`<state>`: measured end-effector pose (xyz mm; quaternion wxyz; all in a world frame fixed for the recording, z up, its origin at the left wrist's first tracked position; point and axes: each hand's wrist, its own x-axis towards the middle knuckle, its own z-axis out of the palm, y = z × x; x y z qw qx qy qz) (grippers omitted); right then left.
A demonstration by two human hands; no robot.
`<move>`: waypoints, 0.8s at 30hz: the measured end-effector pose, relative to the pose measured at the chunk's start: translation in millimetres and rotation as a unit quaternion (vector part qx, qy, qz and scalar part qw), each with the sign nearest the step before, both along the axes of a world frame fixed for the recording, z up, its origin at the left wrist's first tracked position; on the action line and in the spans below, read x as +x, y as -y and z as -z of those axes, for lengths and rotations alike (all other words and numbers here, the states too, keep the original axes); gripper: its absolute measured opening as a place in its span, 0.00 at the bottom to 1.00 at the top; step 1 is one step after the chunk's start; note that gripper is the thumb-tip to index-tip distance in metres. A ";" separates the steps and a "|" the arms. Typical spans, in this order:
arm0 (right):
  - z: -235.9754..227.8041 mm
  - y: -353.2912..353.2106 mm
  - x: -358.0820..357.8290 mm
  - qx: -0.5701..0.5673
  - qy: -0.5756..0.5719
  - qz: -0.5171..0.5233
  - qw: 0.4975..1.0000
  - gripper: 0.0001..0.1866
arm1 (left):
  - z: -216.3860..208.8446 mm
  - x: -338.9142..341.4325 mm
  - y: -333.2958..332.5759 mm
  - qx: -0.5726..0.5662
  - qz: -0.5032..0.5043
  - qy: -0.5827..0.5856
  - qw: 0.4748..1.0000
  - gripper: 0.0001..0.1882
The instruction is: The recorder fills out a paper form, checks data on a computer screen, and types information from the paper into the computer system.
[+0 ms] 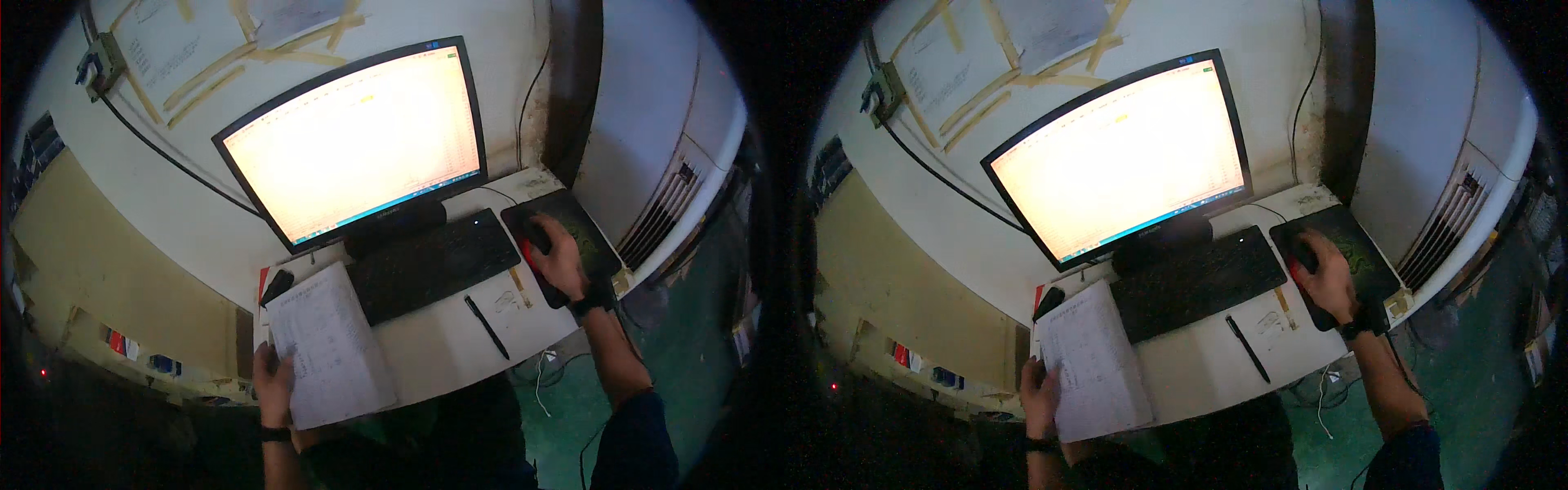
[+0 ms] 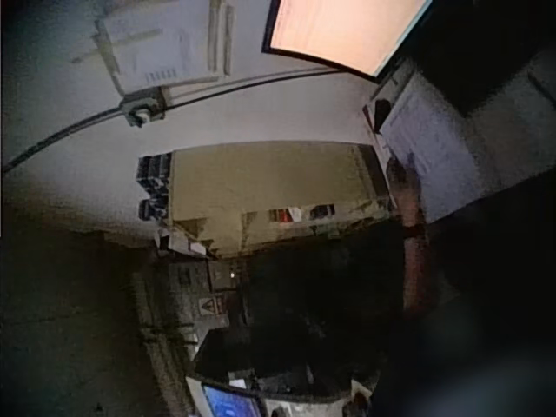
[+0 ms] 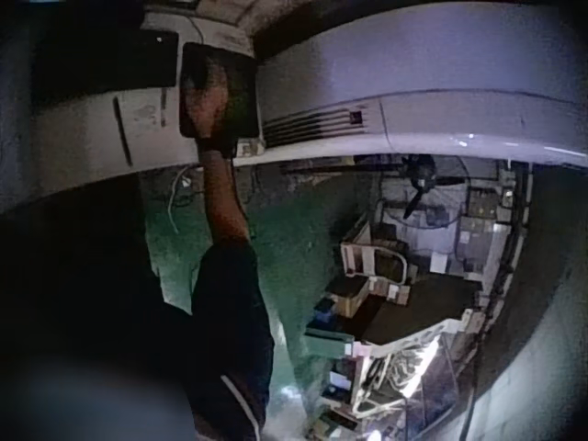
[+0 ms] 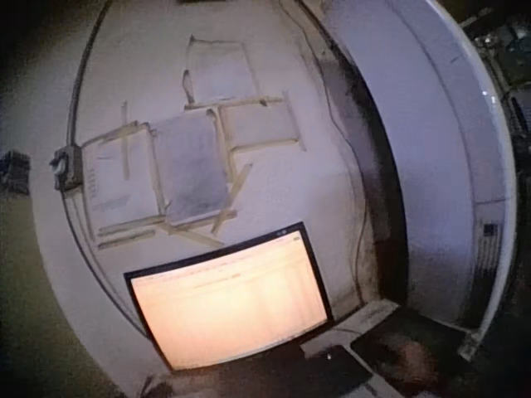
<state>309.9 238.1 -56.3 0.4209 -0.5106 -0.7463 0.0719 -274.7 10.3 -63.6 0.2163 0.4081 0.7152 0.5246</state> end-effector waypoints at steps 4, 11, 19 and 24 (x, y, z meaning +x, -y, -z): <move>1.8 1.2 4.2 -0.049 0.007 0.026 0.998 0.32 | 7.4 -5.7 -13.7 0.046 0.024 -0.008 0.999 0.33; 6.7 -3.3 7.1 -0.001 0.026 -0.011 1.000 0.32 | -5.7 33.7 -17.9 0.119 0.059 0.162 0.978 0.26; -2.7 0.9 -1.3 -0.032 0.038 0.018 0.999 0.27 | -16.1 90.6 -27.0 0.071 -0.015 0.105 0.992 0.26; 1.0 -1.1 2.0 -0.013 0.064 0.022 0.998 0.28 | -2.5 84.8 -35.1 0.074 0.073 0.033 0.994 0.19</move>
